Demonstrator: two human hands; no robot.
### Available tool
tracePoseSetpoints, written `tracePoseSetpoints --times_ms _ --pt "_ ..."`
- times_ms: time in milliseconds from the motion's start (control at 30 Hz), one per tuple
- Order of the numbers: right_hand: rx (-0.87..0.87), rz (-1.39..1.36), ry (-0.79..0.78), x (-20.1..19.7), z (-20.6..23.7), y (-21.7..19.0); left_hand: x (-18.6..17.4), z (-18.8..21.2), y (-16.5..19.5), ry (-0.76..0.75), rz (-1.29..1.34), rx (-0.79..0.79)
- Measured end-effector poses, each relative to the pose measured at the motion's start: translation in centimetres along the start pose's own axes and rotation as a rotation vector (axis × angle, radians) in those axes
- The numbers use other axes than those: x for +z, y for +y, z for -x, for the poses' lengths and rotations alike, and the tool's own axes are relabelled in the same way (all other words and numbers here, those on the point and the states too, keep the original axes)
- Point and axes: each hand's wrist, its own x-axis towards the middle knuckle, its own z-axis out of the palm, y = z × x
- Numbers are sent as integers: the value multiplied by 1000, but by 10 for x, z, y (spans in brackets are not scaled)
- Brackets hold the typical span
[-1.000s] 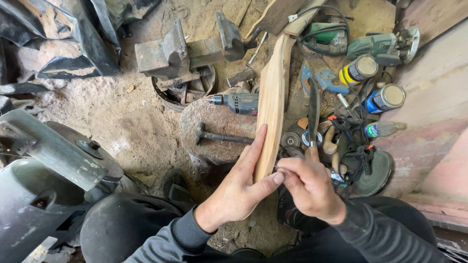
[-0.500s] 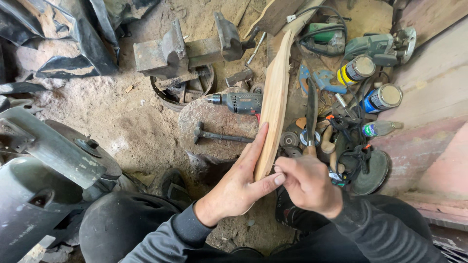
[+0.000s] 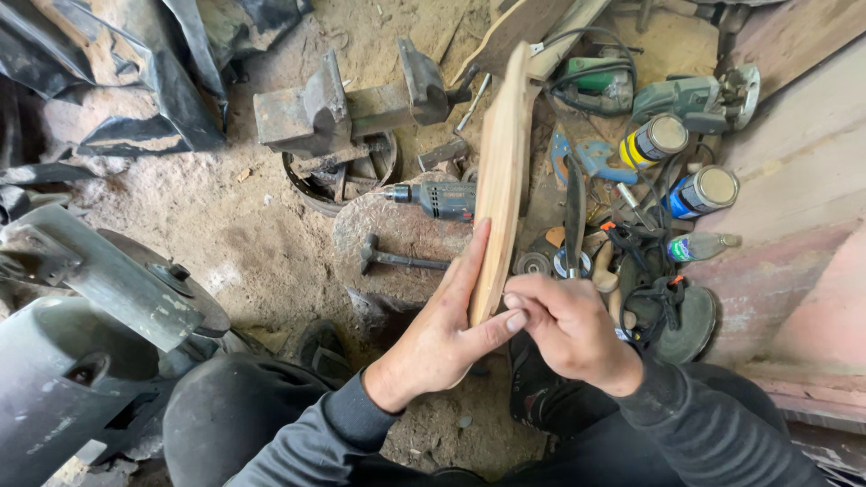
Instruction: The person inserts metal wires into pre-drilled holes in a curved wooden piece, hammers them flush with a hammer, and trims the excess wire with pliers. The person repeats this process for multiple holes along the wood.
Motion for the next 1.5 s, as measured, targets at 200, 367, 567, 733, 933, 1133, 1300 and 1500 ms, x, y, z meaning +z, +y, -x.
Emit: tracePoseSetpoints --times_ms 200,367,567,733,933,1133,1300,1500 --pt "701 -1432 64 8 0 4 -2 -10 7 38 -68 15" --pt "290 -555 -39 -7 -9 9 -4 -13 14 65 -202 151" --pt "42 -115 -105 -14 -19 5 -25 -34 22 120 441 -28" --pt "468 -1051 -112 17 -24 13 -32 -74 16 422 411 -66" --pt "368 -984 -8 21 -24 21 -31 -80 3 407 473 -110" --pt "-274 308 53 12 -28 23 -23 -75 -10 352 567 -300" --pt "467 -935 -39 29 -12 21 -26 -70 -9 399 557 -197" --pt "140 -543 -202 25 -15 48 -35 -63 -3 467 410 -60"
